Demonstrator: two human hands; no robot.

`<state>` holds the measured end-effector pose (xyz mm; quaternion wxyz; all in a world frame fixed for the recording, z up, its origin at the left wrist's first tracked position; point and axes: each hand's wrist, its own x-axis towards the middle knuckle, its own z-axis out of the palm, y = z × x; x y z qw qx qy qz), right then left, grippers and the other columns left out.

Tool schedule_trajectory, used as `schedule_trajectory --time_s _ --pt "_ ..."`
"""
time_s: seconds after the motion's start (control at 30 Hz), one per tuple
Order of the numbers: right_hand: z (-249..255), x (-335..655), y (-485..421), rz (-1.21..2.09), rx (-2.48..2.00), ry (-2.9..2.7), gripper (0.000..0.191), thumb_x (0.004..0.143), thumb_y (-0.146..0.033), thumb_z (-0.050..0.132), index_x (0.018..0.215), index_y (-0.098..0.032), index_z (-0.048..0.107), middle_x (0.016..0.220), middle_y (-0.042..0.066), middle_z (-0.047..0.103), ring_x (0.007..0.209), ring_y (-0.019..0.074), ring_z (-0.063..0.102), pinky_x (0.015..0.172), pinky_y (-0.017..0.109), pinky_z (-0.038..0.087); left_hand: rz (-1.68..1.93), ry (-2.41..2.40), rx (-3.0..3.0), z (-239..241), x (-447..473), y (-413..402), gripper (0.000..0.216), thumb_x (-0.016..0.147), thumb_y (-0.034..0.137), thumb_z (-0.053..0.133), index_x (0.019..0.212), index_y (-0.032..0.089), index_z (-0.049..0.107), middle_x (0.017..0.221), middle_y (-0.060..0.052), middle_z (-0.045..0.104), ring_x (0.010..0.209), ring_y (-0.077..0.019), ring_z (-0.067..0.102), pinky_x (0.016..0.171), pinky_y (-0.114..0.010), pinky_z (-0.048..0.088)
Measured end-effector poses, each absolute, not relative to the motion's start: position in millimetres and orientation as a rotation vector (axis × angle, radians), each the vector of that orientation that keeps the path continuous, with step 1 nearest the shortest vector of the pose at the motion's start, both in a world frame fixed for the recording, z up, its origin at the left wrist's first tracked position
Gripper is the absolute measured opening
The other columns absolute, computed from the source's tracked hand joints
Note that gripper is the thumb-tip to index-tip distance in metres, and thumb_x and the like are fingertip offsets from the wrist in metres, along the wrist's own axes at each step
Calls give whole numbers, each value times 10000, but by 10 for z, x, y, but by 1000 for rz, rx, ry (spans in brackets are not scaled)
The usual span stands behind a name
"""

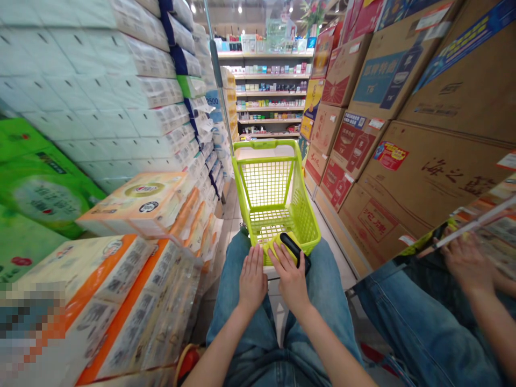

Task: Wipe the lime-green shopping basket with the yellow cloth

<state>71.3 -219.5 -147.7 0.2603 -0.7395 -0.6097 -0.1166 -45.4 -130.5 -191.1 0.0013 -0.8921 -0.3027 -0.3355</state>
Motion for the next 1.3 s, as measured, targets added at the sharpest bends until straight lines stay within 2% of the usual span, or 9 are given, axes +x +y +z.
schedule_trajectory --time_s 0.27,0.47,0.63,0.9,1.07,1.3 --pt "-1621 1341 -2507 -482 -2145 -1468 810 822 22 375 1546 -320 253 1552 32 419 1469 184 302 1206 573 31 -1025 -948 -2805 -1912 -452 -1304 861 809 21 435 1570 124 46 1594 -147 308 1504 -264 202 1178 -489 336" --pt "-1612 1381 -2476 -538 -2211 -1337 904 783 13 367 1574 -330 98 1567 41 397 1471 201 299 1195 571 117 -1065 -939 -2802 -1923 -443 -1306 869 803 26 442 1572 136 54 1601 -136 296 1500 -268 210 1186 -478 326" --pt "-1601 1000 -2335 -446 -2236 -1251 904 778 3 355 1584 -285 62 1618 69 281 1501 245 218 1188 608 57 -1059 -958 -2798 -1933 -444 -1308 877 791 21 439 1572 132 57 1602 -130 298 1503 -259 204 1186 -474 328" --pt "-1549 435 -2073 -363 -2086 -1521 760 848 -18 363 1556 -266 246 1577 51 371 1497 180 224 1201 527 -73 -1031 -955 -2783 -1906 -456 -1300 868 812 38 435 1574 151 36 1589 -136 328 1498 -252 226 1178 -469 342" --pt "-1505 552 -2129 -340 -2051 -1620 783 842 14 365 1543 -318 259 1564 24 398 1484 152 255 1185 536 -130 -1025 -947 -2792 -1902 -469 -1300 848 828 53 434 1574 155 44 1594 -134 317 1495 -255 235 1183 -467 334" --pt "-1556 1033 -2395 -383 -2117 -1594 818 809 42 372 1539 -313 275 1570 36 386 1476 176 281 1187 576 -84 -1014 -965 -2788 -1916 -456 -1302 883 789 23 447 1573 139 56 1593 -128 322 1500 -248 220 1185 -459 329"
